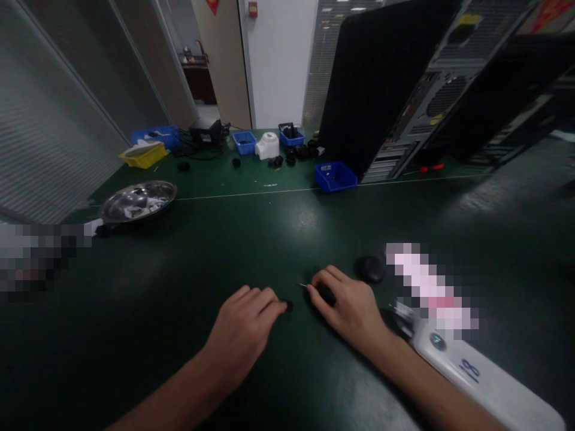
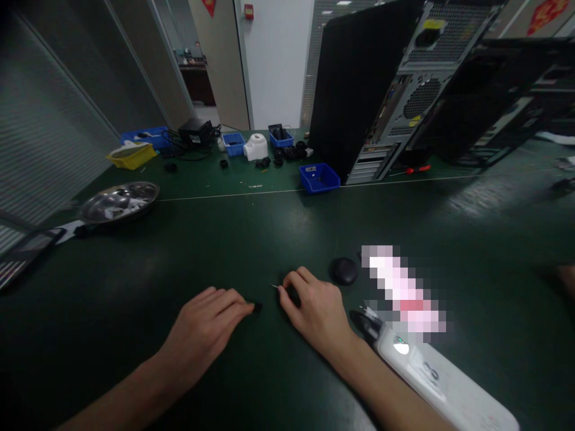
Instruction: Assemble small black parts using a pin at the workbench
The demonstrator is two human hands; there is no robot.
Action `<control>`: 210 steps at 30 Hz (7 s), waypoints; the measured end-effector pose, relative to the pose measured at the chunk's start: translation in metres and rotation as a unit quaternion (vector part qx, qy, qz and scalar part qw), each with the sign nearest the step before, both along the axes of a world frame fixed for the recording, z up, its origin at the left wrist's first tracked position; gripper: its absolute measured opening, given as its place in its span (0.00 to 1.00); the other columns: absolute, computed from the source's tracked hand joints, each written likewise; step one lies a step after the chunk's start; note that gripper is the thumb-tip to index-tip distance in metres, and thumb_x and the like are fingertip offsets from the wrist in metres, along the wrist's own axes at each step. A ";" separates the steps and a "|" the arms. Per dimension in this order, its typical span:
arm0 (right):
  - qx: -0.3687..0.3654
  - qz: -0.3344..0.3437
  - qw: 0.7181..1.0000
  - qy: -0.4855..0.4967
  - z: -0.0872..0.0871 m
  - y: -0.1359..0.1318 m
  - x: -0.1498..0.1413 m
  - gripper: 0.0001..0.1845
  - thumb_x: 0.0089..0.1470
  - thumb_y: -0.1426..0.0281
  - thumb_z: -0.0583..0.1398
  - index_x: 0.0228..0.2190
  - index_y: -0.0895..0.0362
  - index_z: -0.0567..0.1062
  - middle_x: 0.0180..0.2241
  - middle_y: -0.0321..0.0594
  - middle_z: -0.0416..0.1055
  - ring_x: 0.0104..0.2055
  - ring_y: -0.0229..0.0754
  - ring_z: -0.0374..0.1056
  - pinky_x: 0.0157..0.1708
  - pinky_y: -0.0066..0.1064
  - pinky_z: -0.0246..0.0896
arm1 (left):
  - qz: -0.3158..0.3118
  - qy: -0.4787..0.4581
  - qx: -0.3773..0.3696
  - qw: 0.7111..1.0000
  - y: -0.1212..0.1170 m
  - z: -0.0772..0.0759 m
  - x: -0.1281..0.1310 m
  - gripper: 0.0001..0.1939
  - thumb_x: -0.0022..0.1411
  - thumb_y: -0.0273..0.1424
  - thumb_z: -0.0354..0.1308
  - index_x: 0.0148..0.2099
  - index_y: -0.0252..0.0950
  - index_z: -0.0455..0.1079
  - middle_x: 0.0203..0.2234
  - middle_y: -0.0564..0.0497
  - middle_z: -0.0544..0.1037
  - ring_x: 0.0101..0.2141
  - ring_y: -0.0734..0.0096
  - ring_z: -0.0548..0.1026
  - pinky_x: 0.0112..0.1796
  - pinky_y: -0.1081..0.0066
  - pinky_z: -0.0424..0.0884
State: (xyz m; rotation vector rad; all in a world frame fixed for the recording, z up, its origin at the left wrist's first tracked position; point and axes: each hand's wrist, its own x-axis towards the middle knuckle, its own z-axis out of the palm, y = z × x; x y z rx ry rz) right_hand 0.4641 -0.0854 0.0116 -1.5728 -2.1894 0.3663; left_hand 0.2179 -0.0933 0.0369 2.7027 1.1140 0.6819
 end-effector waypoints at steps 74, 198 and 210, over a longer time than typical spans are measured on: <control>-0.002 0.050 0.997 -0.060 0.006 -0.004 -0.001 0.11 0.69 0.62 0.54 0.39 0.51 0.74 0.38 0.35 0.72 0.33 0.38 0.70 0.30 0.30 0.55 | 0.000 -0.053 -0.172 0.984 0.000 -0.021 0.008 0.19 0.73 0.27 0.53 0.62 0.43 0.69 0.50 0.50 0.76 0.50 0.67 0.73 0.51 0.64 0.74; -0.038 0.004 0.999 0.018 0.004 -0.005 0.002 0.10 0.68 0.62 0.55 0.37 0.51 0.74 0.37 0.34 0.71 0.32 0.39 0.70 0.31 0.31 0.54 | 0.444 0.244 0.014 0.862 0.090 -0.013 -0.189 0.28 0.76 0.38 0.36 0.61 0.24 0.66 0.48 0.38 0.71 0.47 0.53 0.71 0.46 0.61 0.69; -0.034 -0.001 0.999 0.014 0.004 -0.005 0.002 0.11 0.68 0.62 0.55 0.36 0.51 0.74 0.36 0.35 0.72 0.32 0.39 0.71 0.31 0.31 0.54 | 0.459 0.243 0.010 0.855 0.086 -0.016 -0.188 0.28 0.75 0.38 0.38 0.62 0.23 0.67 0.50 0.38 0.73 0.49 0.54 0.73 0.48 0.61 0.70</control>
